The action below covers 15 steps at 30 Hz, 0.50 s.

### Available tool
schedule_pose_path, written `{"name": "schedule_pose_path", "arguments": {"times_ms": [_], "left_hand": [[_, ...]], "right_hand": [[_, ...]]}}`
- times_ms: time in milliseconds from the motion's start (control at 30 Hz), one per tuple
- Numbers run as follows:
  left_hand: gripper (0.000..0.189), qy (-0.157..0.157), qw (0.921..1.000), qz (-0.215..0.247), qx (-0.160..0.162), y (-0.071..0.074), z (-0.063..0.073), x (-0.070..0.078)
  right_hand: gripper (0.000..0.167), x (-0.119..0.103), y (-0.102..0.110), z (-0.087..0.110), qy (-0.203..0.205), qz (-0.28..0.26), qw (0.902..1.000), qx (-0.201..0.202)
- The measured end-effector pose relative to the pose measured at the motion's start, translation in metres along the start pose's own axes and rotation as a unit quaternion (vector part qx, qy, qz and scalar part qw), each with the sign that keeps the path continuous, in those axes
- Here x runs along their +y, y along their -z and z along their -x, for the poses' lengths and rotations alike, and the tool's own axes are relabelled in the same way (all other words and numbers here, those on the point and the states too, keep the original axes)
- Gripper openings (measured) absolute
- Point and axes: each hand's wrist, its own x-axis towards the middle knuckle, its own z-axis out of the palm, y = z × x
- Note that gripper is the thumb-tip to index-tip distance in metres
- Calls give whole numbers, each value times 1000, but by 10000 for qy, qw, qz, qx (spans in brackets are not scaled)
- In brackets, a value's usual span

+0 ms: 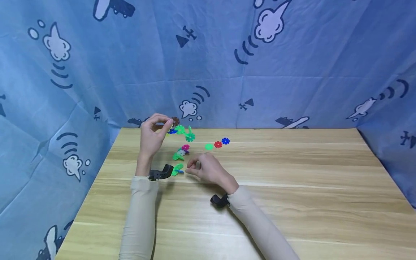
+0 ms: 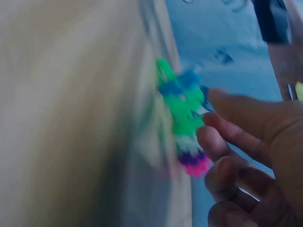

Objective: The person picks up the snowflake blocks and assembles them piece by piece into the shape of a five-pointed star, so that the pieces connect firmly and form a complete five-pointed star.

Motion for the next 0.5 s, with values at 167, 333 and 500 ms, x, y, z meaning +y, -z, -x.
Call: {"name": "schedule_pose_path", "arguments": {"times_ms": [167, 333, 500], "left_hand": [[21, 118, 9998, -71, 122, 7, 0, -5], [21, 211, 9997, -71, 21, 7, 0, -6], [21, 155, 9998, -155, -42, 4, 0, -6]], "right_hand": [[15, -5, -23, -1, 246, 480, 9984, 149], [11, -6, -34, -2, 218, 765, 9962, 354], [6, -4, -29, -3, 122, 601, 9974, 387]]}}
